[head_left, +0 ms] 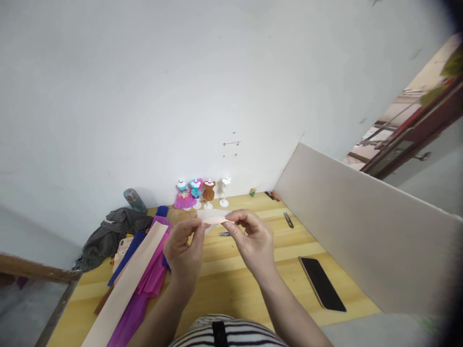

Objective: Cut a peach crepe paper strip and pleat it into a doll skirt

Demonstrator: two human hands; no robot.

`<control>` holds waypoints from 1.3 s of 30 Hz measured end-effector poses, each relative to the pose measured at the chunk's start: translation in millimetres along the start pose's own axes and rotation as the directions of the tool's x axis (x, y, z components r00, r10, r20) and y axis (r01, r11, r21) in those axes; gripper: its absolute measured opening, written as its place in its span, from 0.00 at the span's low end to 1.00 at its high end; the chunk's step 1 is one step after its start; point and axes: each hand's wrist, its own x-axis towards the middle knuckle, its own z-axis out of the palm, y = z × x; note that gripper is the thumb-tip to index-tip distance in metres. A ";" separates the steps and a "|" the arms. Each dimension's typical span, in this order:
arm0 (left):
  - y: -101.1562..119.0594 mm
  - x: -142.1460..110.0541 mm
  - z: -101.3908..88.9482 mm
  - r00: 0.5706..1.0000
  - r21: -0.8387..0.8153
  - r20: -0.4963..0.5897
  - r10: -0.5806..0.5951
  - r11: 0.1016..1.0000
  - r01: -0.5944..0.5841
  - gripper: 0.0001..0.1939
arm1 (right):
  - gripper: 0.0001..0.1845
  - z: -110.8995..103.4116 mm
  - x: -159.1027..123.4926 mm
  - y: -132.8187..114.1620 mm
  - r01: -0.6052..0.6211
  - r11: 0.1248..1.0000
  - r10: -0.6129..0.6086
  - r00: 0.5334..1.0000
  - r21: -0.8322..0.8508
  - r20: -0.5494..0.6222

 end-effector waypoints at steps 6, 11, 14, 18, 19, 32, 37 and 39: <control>10.1 5.7 0.6 0.992 -0.100 0.079 -0.097 0.990 0.105 0.05 | 0.04 -6.2 1.9 -5.1 0.077 0.995 -0.075 0.997 -0.066 0.022; 3.4 13.6 -4.4 0.984 -0.033 0.161 -0.078 0.996 0.085 0.06 | 0.04 -8.1 3.4 -6.9 0.142 0.986 -0.139 0.990 -0.090 0.039; 2.8 15.9 -6.3 0.975 -0.028 0.209 -0.077 0.996 0.085 0.05 | 0.03 -8.6 4.5 -7.4 0.165 0.981 -0.160 0.986 -0.101 0.049; 7.9 14.5 -6.1 0.973 -0.062 0.215 -0.082 0.993 0.097 0.04 | 0.03 -9.2 4.2 -5.1 0.144 0.984 -0.140 0.989 -0.103 0.040; 9.1 13.6 -5.9 0.976 -0.066 0.202 -0.080 0.993 0.096 0.04 | 0.03 -9.2 3.8 -4.2 0.130 0.987 -0.127 0.991 -0.098 0.033; 12.8 8.7 -6.0 0.989 0.051 0.054 0.141 0.988 -0.144 0.04 | 0.04 -9.9 8.7 -7.8 0.013 0.996 -0.017 0.999 0.085 0.044; 15.2 9.0 -7.1 0.985 0.046 0.065 0.162 0.985 -0.166 0.04 | 0.04 -9.1 9.1 -9.6 -0.005 0.986 -0.002 0.999 0.165 0.040; 15.6 8.7 -7.9 0.987 0.040 0.075 0.140 0.989 -0.143 0.03 | 0.04 -8.9 9.0 -10.2 -0.018 0.981 0.009 0.999 0.193 0.046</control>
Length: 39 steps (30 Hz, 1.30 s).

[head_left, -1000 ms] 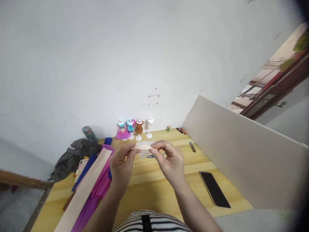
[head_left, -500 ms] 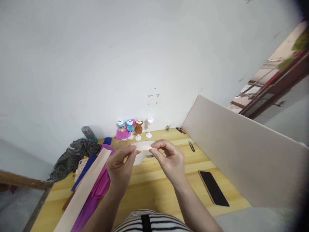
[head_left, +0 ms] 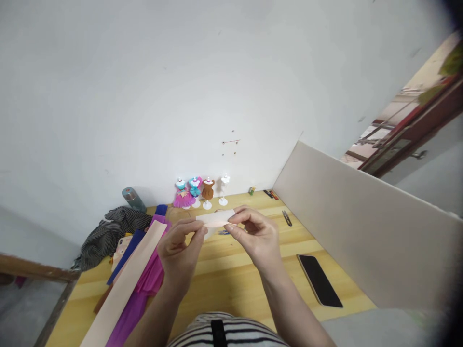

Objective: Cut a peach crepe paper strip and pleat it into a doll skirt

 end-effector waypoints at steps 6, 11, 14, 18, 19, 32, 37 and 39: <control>-0.5 0.1 -1.2 1.000 -0.057 0.007 -0.030 0.998 0.030 0.03 | 0.06 -0.4 -0.7 0.8 -0.053 0.997 0.052 0.998 0.054 0.019; -3.7 3.2 -4.7 0.998 -0.032 0.049 0.038 0.999 -0.036 0.08 | 0.05 -0.5 -1.1 3.0 -0.014 0.999 0.014 1.000 0.043 0.007; -6.9 5.2 -6.4 0.998 0.028 0.064 0.025 0.999 -0.026 0.10 | 0.02 -0.9 -1.1 3.2 0.048 0.999 -0.047 0.999 -0.015 0.011; -10.1 7.7 -5.7 0.997 0.061 0.078 -0.018 0.998 0.014 0.08 | 0.05 -1.5 -0.5 1.0 0.137 0.983 -0.133 0.990 -0.123 0.041; -10.5 8.2 -5.3 0.997 0.071 0.079 -0.020 0.997 0.014 0.08 | 0.06 -1.6 -0.3 0.4 0.158 0.976 -0.152 0.987 -0.147 0.048; -2.7 11.2 -0.3 0.992 0.239 0.047 0.121 0.962 -0.129 0.03 | 0.07 -1.6 -0.7 4.0 0.247 0.907 -0.241 0.969 -0.342 0.059; -4.7 8.5 2.0 0.996 0.247 0.035 0.083 0.965 -0.090 0.02 | 0.05 0.0 -0.7 4.8 0.214 0.915 -0.216 0.976 -0.341 0.034; -3.9 8.2 2.5 0.996 0.253 0.034 0.081 0.964 -0.087 0.01 | 0.04 0.4 -0.9 4.8 0.192 0.922 -0.198 0.980 -0.336 0.017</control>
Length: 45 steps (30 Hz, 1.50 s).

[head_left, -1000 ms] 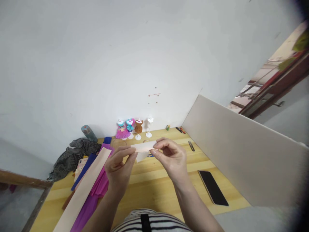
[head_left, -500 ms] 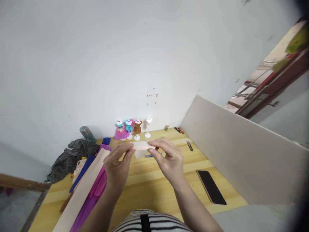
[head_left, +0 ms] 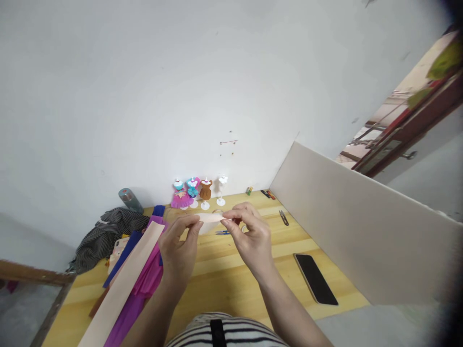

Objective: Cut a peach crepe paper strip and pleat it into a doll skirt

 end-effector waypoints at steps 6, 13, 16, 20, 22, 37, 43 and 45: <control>-0.8 -2.6 1.1 1.000 -0.019 0.014 -0.008 1.000 0.008 0.01 | 0.04 -0.7 -0.3 -0.4 -0.089 0.996 0.089 0.996 0.003 0.016; -7.3 -10.0 5.9 0.927 -0.251 0.147 -0.345 0.893 0.372 0.04 | 0.09 -1.9 -2.2 -2.1 -0.293 0.954 0.283 0.950 0.063 0.133; -4.0 -10.0 6.5 0.908 -0.302 0.160 -0.388 0.856 0.419 0.04 | 0.10 -2.4 -3.1 -0.2 -0.390 0.914 0.367 0.912 0.111 0.182; 0.7 -9.8 4.4 0.919 -0.301 0.113 -0.377 0.869 0.393 0.04 | 0.10 -1.4 -2.1 1.0 -0.493 0.835 0.450 0.867 0.245 0.214; 1.9 -10.2 2.5 0.944 -0.275 0.061 -0.324 0.904 0.328 0.02 | 0.09 -0.3 -1.3 0.2 -0.457 0.840 0.423 0.889 0.294 0.174; 2.1 -12.8 -4.5 0.997 -0.175 -0.043 -0.064 0.983 0.056 0.04 | 0.08 2.2 -3.3 -4.2 -0.331 0.850 0.303 0.943 0.409 0.135; -2.8 -15.8 -5.5 0.999 -0.156 -0.046 -0.006 0.988 -0.001 0.07 | 0.04 5.6 -9.7 1.5 -0.126 0.951 0.143 0.989 0.281 -0.040; -4.1 -16.3 -5.7 0.999 -0.144 -0.048 -0.006 0.990 -0.001 0.06 | 0.05 5.5 -10.9 2.4 -0.149 0.950 0.161 0.987 0.274 -0.023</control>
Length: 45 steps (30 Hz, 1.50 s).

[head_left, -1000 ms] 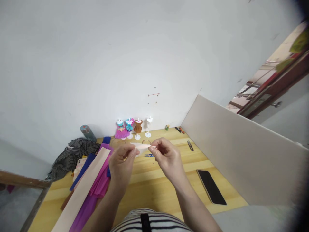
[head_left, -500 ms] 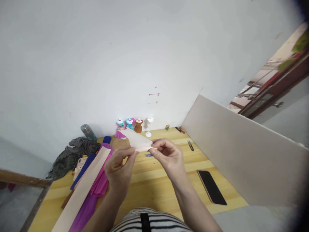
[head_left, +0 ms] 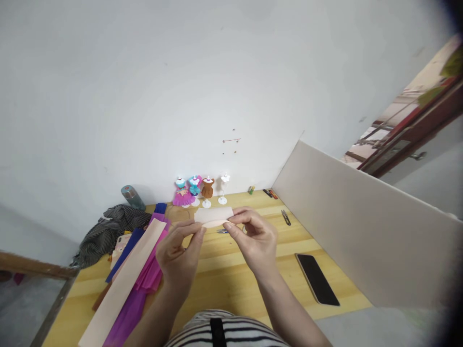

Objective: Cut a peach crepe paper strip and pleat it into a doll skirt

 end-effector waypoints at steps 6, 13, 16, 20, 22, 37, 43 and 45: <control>1.6 2.1 -0.3 1.000 -0.030 0.004 0.011 0.999 -0.011 0.04 | 0.05 -1.5 -1.1 -3.3 -0.032 0.999 0.031 0.999 0.031 0.029; 2.7 4.9 1.3 0.999 -0.089 0.044 0.022 0.996 -0.018 0.07 | 0.06 1.3 2.3 -3.9 -0.028 0.992 0.027 1.000 0.121 0.010; 1.5 6.9 1.3 0.998 -0.066 0.062 -0.004 0.998 0.008 0.06 | 0.05 0.9 3.1 -2.6 0.005 0.995 -0.006 1.000 0.101 0.010; -1.1 10.6 -0.8 0.991 -0.027 0.112 -0.067 0.997 0.071 0.07 | 0.07 -1.5 3.7 -0.2 0.079 0.997 -0.078 0.995 -0.015 0.061; -2.7 12.4 -1.6 0.986 -0.008 0.137 -0.097 0.995 0.099 0.08 | 0.09 -2.3 4.4 0.3 0.114 0.991 -0.107 0.991 -0.073 0.085; -2.9 14.5 4.6 0.995 0.152 0.102 0.017 0.988 -0.032 0.03 | 0.07 1.7 6.3 2.9 0.196 0.944 -0.182 0.980 -0.266 0.076; -8.5 13.7 5.7 0.996 0.128 0.081 -0.038 0.991 0.027 0.03 | 0.05 3.0 4.9 8.0 0.143 0.950 -0.121 0.988 -0.278 0.094; -10.9 12.6 6.3 0.995 0.119 0.067 -0.073 0.991 0.064 0.02 | 0.04 3.4 4.2 8.9 0.132 0.952 -0.110 0.989 -0.277 0.096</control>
